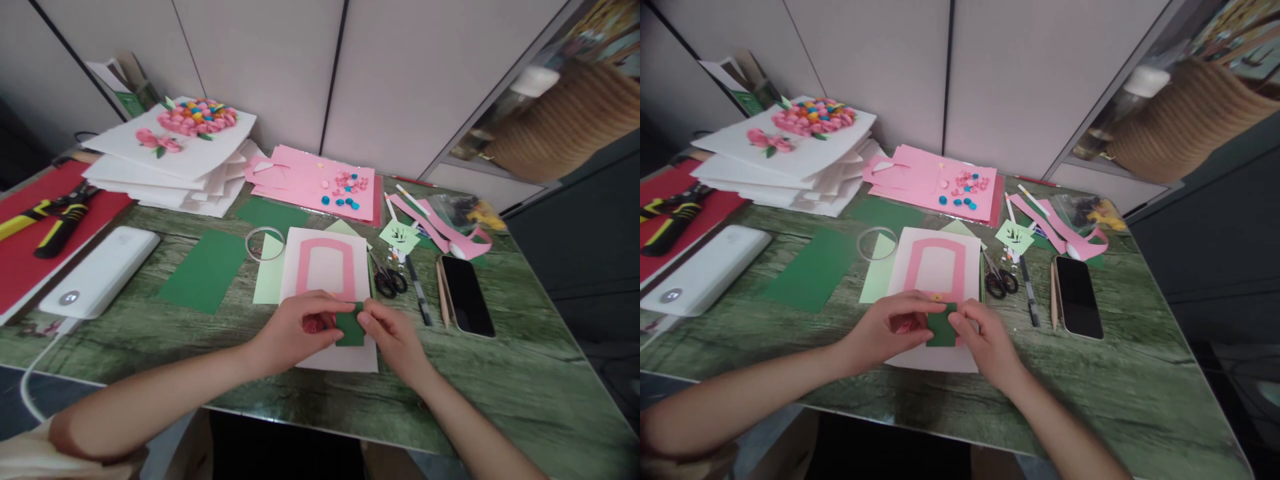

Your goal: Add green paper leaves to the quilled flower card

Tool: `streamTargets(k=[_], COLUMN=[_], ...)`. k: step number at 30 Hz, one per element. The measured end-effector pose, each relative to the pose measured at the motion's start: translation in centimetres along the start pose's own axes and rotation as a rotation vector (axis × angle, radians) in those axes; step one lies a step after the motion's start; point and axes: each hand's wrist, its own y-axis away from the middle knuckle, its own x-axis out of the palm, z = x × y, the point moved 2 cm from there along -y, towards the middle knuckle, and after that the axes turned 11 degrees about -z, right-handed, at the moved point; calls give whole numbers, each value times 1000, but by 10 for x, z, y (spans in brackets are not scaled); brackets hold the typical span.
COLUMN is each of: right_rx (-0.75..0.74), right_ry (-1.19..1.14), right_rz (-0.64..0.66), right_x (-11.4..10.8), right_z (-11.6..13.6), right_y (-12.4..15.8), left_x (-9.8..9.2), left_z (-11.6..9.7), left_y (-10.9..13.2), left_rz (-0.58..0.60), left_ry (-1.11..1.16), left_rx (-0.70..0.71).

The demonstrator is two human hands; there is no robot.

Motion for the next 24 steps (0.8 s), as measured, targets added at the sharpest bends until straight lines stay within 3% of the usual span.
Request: streamTargets(k=[7, 24], right_rx=[-117, -208], right_ry=[148, 119], right_rz=[-57, 27], right_x=[0, 1], right_z=[-1, 5], right_y=[1, 3], left_x=[-1, 0], left_z=[4, 0], left_y=[2, 3], left_rz=[-26, -75], left_ry=[31, 61], left_rx=[-5, 36])
